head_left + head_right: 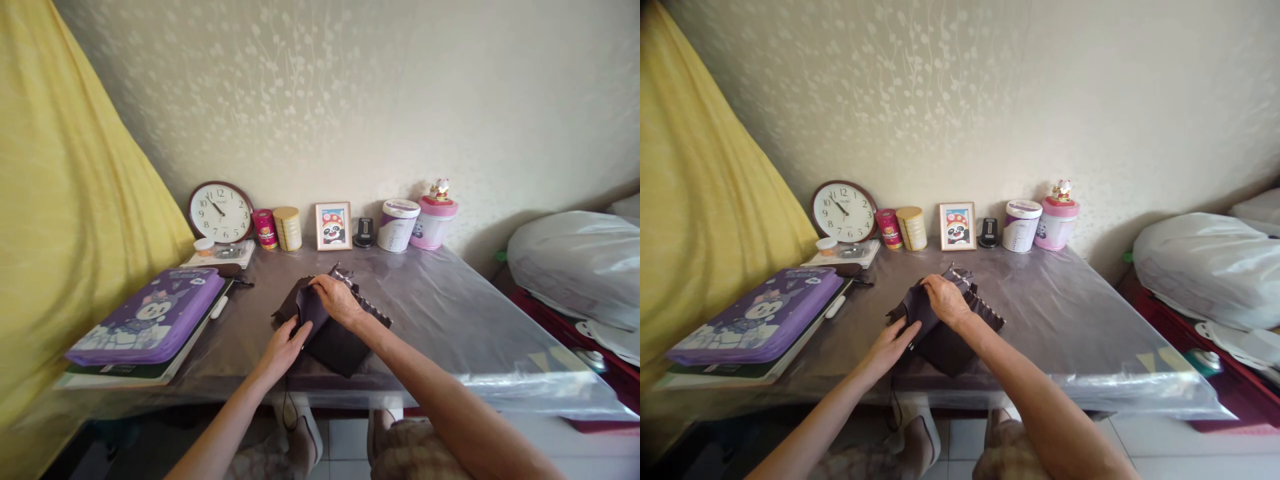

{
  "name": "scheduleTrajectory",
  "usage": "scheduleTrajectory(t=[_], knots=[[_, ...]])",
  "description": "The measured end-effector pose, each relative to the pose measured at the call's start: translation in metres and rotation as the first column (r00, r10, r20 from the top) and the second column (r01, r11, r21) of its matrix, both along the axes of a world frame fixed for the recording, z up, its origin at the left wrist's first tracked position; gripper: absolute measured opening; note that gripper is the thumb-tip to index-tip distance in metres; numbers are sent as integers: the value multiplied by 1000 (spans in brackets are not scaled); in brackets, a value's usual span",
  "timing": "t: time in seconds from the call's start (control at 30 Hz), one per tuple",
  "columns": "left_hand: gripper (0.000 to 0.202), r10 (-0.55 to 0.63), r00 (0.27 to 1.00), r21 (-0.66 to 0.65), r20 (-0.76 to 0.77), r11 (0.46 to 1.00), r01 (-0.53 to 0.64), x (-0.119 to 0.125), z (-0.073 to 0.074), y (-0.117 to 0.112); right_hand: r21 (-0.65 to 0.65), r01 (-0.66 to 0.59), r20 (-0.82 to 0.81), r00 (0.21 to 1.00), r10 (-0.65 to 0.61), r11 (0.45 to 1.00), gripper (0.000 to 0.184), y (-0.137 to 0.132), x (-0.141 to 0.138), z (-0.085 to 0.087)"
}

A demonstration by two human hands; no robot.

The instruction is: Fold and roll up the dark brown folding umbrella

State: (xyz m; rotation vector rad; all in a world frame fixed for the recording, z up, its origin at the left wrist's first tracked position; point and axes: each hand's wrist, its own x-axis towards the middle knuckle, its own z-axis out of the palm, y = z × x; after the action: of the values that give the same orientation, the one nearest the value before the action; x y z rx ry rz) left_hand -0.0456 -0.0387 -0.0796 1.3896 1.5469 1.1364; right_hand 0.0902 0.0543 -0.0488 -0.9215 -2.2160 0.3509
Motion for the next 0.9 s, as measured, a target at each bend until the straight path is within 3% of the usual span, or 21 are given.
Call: scheduleTrajectory(t=[0.1,0.23,0.4,0.53,0.67,0.77,0.9], knots=[[39,-15,1000,6,-27,1000,15,-1,-7,5,-8,-4,0,1000,4,1000,18,1,-2,-2],[39,98,989,28,-112,995,-95,-4,-16,9,-13,-6,19,1000,7,1000,17,-1,-3,-1],[42,146,987,40,-64,989,-143,-6,-21,11,77,10,29,1000,-13,997,27,-15,2,9],[43,171,985,20,-14,985,-170,-6,-19,11,135,-153,116,984,138,979,25,-22,6,8],[38,167,986,44,-13,985,-166,-7,-18,11,126,-324,336,903,267,938,21,-18,7,-5],[37,194,979,66,-59,979,-190,-8,-19,12,136,-298,444,871,210,945,16,-12,10,-14],[38,248,964,74,-100,968,-241,-9,-22,14,152,-214,456,881,124,965,16,-9,16,-15]])
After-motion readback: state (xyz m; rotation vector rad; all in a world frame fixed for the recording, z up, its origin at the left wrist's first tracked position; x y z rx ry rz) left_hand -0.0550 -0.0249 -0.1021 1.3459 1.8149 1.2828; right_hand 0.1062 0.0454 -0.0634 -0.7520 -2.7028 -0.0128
